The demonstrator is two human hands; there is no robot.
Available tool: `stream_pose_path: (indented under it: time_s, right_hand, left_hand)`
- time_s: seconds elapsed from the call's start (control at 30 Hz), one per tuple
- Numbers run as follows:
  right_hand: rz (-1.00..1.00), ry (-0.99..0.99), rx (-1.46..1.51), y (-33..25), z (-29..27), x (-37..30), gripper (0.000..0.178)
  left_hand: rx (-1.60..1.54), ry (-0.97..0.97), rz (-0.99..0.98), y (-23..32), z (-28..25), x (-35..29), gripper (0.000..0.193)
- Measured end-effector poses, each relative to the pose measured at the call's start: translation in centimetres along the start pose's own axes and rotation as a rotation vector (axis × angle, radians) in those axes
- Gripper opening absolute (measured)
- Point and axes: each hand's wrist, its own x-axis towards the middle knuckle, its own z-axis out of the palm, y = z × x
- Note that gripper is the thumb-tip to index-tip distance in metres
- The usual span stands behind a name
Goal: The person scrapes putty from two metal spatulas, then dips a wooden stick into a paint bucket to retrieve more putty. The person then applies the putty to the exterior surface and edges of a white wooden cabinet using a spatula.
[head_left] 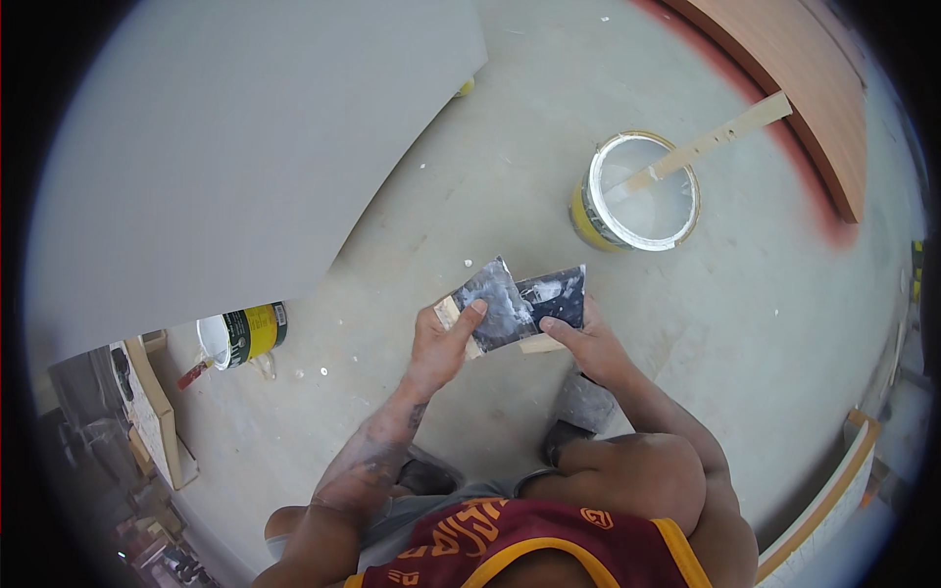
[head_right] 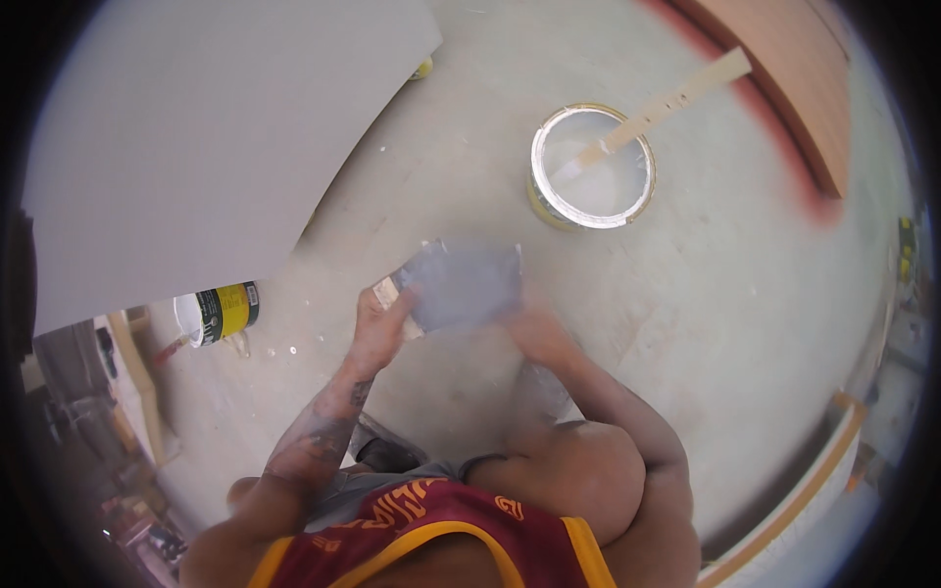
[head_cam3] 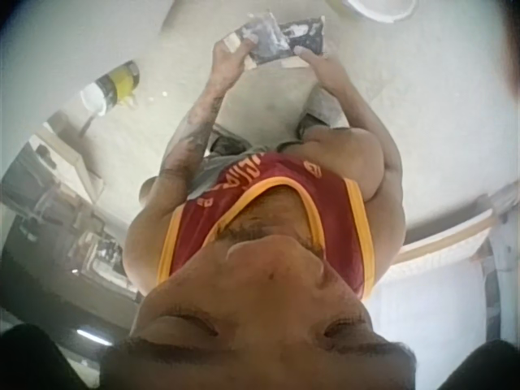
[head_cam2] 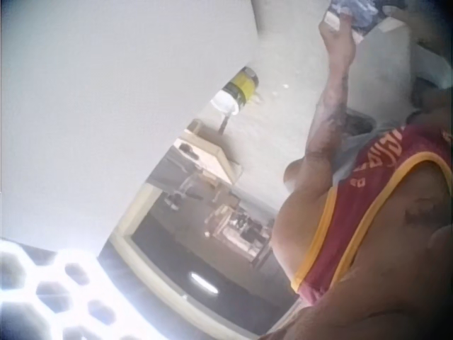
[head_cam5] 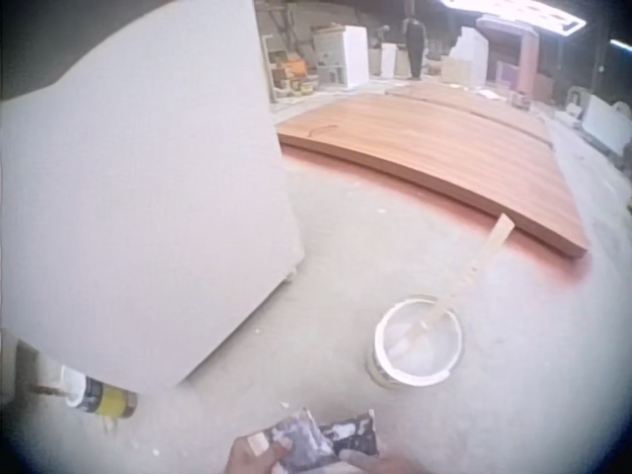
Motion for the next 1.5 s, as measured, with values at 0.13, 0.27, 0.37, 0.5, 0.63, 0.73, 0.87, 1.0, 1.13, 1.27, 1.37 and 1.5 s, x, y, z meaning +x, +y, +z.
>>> stream_pose_path:
  time_s: [0.13, 0.27, 0.37, 0.5, 0.63, 0.73, 0.87, 1.0, 1.13, 1.27, 1.37, 1.5]
  right_hand:
    - [-0.160, 0.138, -0.055, -2.7, 1.0, -0.9, 0.031]
    - [-0.144, 0.163, -0.134, -2.7, 1.5, -0.9, 0.018]
    - [-0.181, 0.169, -0.212, -2.1, 1.4, -0.7, 0.018]
    - [-0.180, 0.103, -0.168, -2.1, 1.3, -0.8, 0.019]
    - [-0.215, 0.024, -0.237, -1.8, 0.7, -0.7, 0.021]
    - [-0.202, -0.040, -0.323, -2.0, 0.5, -0.7, 0.024]
    - [-0.236, -0.099, -0.277, -2.3, 0.5, -0.8, 0.030]
    - [-0.086, -0.151, -0.250, -3.2, 0.5, -1.1, 0.033]
    - [-0.160, -0.220, -0.262, -2.6, 0.3, -1.2, 0.037]
    - [-0.036, 0.040, -0.117, -1.5, -0.3, -1.0, 0.042]
    - [-0.009, 0.178, -0.200, -0.2, -1.2, -1.2, 0.042]
    - [0.124, 0.119, 0.136, 0.9, -1.2, -1.5, 0.035]
  left_hand:
    - [-0.007, 0.069, -0.013, 0.2, 0.8, -0.5, 0.023]
    - [-0.027, 0.106, 0.037, -0.2, 1.4, -0.6, 0.023]
    - [0.025, 0.086, 0.065, -0.1, 1.8, -1.0, 0.022]
    - [0.204, 0.044, 0.076, -0.2, 1.5, -1.3, 0.022]
    - [0.244, 0.000, 0.010, -0.3, 1.1, -1.4, 0.022]
    - [0.188, 0.008, 0.040, 0.1, 1.4, -1.6, 0.024]
    - [0.321, -0.066, 0.028, -0.2, 0.6, -1.1, 0.024]
    - [0.439, -0.175, -0.059, 0.2, 0.5, -1.1, 0.024]
    - [0.457, -0.236, -0.051, 0.3, 0.8, -0.8, 0.024]
    - [0.208, -0.088, 0.004, -1.1, -0.1, -0.2, 0.022]
    - [0.189, -0.012, -0.060, -3.2, -3.2, 1.1, 0.026]
    - [0.156, 0.144, -0.070, -2.4, -2.7, 1.1, 0.026]
